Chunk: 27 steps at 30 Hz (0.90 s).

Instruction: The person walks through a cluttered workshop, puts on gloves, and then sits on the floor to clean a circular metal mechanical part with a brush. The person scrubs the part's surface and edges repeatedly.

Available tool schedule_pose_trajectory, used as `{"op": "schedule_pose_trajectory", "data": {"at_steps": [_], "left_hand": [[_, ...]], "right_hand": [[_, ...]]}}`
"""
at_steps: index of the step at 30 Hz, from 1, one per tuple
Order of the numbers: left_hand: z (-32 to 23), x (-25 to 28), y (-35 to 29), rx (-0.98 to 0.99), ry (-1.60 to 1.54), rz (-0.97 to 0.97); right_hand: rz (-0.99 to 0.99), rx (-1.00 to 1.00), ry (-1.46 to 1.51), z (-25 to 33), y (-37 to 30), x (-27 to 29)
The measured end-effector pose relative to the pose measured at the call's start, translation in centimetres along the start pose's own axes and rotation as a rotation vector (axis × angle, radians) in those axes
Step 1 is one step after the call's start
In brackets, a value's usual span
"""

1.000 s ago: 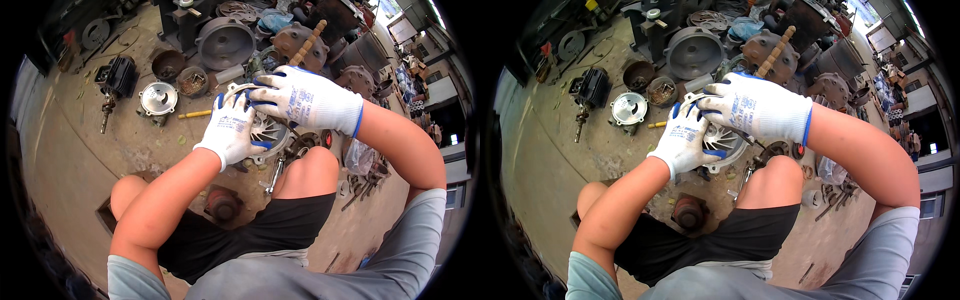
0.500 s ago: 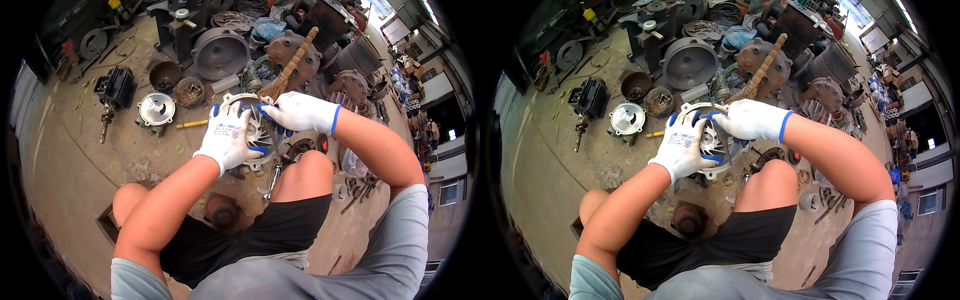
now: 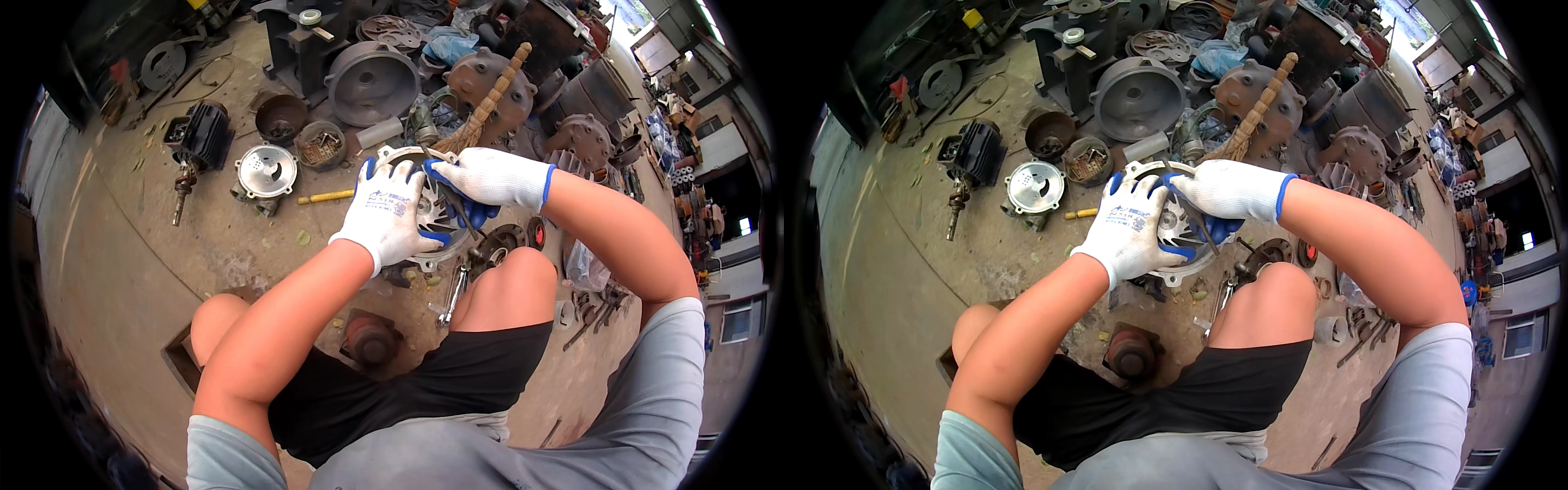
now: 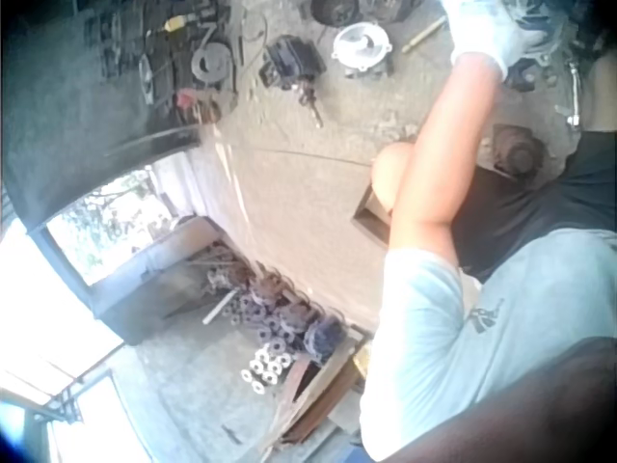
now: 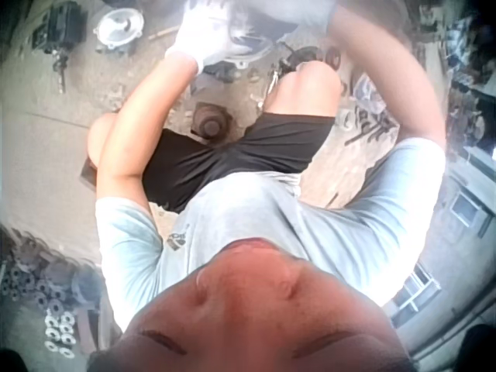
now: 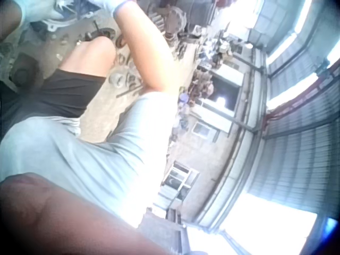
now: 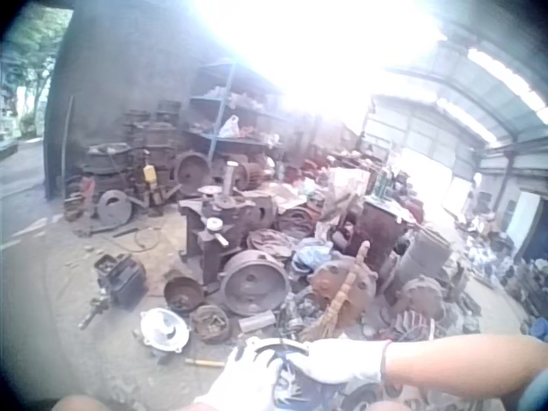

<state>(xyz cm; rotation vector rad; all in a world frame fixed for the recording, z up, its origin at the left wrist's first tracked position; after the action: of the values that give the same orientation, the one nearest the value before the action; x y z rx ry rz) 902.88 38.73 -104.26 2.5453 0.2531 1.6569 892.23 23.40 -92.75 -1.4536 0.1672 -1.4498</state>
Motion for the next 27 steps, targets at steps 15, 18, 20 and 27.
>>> {"op": "schedule_pose_trajectory", "data": {"at_steps": [15,18,20,27], "left_hand": [[0.0,0.0,-0.2,-0.002,-0.047,-0.048],[0.6,-0.2,-0.6,0.012,-0.048,-0.040],[0.3,-0.2,-0.2,0.019,-0.050,-0.015],[0.4,0.3,0.1,-0.034,0.014,-0.066]], "right_hand": [[-0.369,0.499,-0.694,-3.0,3.5,-1.9],[-0.033,0.034,-0.004,0.3,0.1,-0.4],[-0.499,0.324,-0.274,-1.0,1.9,-0.9],[-0.594,0.832,-0.457,-3.0,5.1,0.7]]}}
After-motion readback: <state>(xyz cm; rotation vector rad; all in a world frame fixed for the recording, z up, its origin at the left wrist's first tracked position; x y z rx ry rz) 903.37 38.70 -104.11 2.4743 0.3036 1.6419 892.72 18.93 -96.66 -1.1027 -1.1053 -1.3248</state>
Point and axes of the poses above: each hand's wrist, its own y-axis towards the middle knuckle, its own x-axis out of the back of the hand, z = x × y, the point moved 1 cm from there along y, towards the middle knuckle, and after that the axes turned 4 degrees about -x, right-handed, at the moved point
